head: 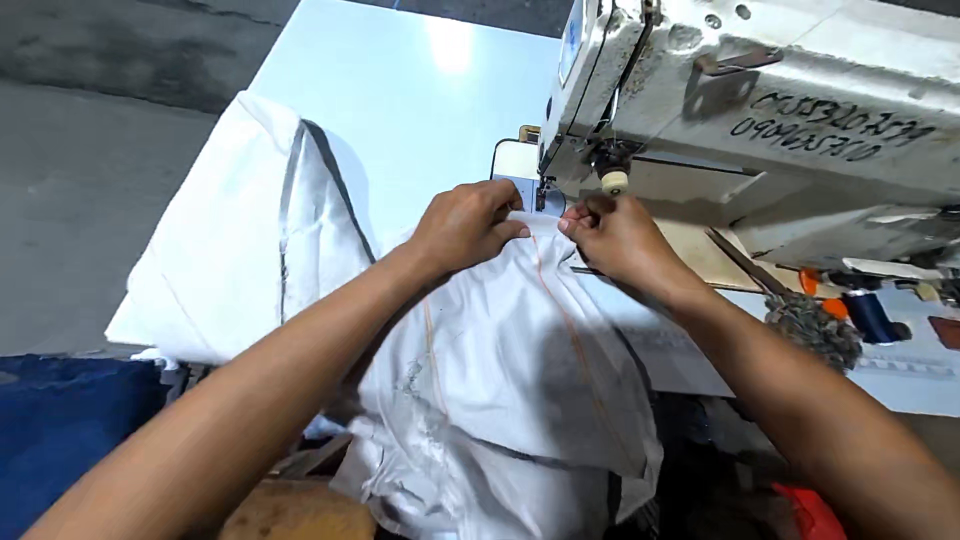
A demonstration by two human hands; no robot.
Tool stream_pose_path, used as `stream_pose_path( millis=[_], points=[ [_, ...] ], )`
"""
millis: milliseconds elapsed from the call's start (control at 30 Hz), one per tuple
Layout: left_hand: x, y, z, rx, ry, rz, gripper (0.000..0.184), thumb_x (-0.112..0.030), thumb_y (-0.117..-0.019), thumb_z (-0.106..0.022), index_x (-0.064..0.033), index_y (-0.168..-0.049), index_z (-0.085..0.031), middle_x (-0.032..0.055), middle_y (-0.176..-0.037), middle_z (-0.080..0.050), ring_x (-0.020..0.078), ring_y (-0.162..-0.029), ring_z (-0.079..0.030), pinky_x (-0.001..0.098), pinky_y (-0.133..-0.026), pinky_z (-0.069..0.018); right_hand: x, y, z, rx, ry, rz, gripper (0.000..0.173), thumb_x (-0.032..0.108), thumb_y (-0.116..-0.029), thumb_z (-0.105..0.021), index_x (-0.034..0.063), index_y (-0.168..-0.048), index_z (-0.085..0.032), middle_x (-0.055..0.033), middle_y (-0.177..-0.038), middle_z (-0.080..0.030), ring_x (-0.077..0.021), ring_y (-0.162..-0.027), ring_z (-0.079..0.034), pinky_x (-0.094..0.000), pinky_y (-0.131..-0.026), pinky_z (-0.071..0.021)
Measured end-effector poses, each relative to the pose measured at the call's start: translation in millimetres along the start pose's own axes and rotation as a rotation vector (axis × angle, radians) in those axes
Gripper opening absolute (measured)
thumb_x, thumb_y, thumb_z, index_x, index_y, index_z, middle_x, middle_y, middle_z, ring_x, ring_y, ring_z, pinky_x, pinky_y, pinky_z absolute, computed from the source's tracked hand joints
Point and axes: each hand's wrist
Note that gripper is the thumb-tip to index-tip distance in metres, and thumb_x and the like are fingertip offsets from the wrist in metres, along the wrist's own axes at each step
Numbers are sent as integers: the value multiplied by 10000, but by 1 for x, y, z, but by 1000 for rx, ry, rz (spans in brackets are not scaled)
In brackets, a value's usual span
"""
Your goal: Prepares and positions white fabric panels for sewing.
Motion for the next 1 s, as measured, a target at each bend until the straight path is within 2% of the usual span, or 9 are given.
stream_pose_path(
  millis=[100, 200, 300, 367, 500, 633, 733, 833, 1000],
  points=[
    [11, -1, 2, -75, 1, 10, 433, -458, -871, -772, -120, -1135, -714, 57, -946, -701, 217, -800, -664, 483, -692, -538, 1, -3, -5, -26, 6, -5, 179, 253, -1004, -663, 82, -1007, -714, -75, -784, -645, -209, -690, -618, -450, -635, -524],
    [7, 3, -4, -128, -114, -130, 308, -415, -951, -671, -170, -1115, -759, 96, -1067, -652, 275, -894, -595, 455, -733, -480, -17, -12, -8, -75, 31, 93, 191, 257, -998, -658, 86, -1060, -714, -63, -814, -662, -173, -687, -621, -410, -633, -545],
    [3, 9, -11, -164, -149, -160, 231, -357, -983, -638, -194, -1003, -800, 45, -1038, -684, 227, -847, -570, 405, -725, -426, -39, -15, -15, -75, 140, 260, 232, 250, -1017, -593, 95, -1100, -744, -68, -972, -728, -180, -887, -695, -408, -796, -573],
    [3, 12, -13, -170, -132, -118, 236, -368, -978, -644, -200, -1003, -808, 19, -1003, -692, 197, -841, -572, 381, -731, -422, -53, -13, -21, -75, 210, 415, 246, 182, -1001, -555, 119, -1113, -765, -65, -1025, -743, -194, -950, -712, -394, -825, -585],
    [-1, 16, -16, -179, -164, -135, 208, -356, -977, -656, -224, -979, -817, -13, -982, -683, 169, -838, -564, 354, -726, -410, -46, -1, -14, -101, 314, 509, 243, 157, -980, -572, 158, -1092, -787, -57, -979, -739, -184, -908, -704, -330, -775, -585],
    [4, 17, -16, -163, -170, -192, 219, -343, -997, -640, -227, -1025, -823, -15, -1059, -716, 166, -871, -584, 349, -742, -419, -44, 5, -4, -33, 338, 465, 293, 343, -1042, -530, 242, -1133, -789, 11, -1006, -730, -124, -912, -678, -314, -759, -562],
    [12, 13, -14, -141, -132, -239, 226, -343, -998, -636, -222, -1036, -823, -12, -1048, -715, 159, -872, -588, 356, -755, -423, -45, 5, -1, -32, 385, 449, 315, 397, -1040, -509, 296, -1144, -788, 35, -983, -733, -123, -878, -686, -334, -713, -558],
    [21, 3, -9, -110, -130, -271, 247, -346, -998, -624, -211, -1051, -824, -6, -1035, -722, 170, -866, -597, 377, -739, -429, -50, -2, -4, -80, 411, 505, 312, 347, -1032, -519, 265, -1172, -785, -19, -925, -727, -188, -779, -682, -373, -617, -539],
    [26, -7, -4, -86, -144, -285, 252, -346, -993, -626, -203, -1033, -829, -6, -1034, -721, 174, -873, -588, 374, -734, -419, -51, -7, -3, -101, 418, 520, 306, 326, -1021, -520, 263, -1169, -781, -65, -943, -705, -241, -767, -675, -407, -587, -526]
  ],
)
Point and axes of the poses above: each hand's wrist, its own y-axis away from the middle knuckle, its own z-axis out of the back of the hand, x = y × z
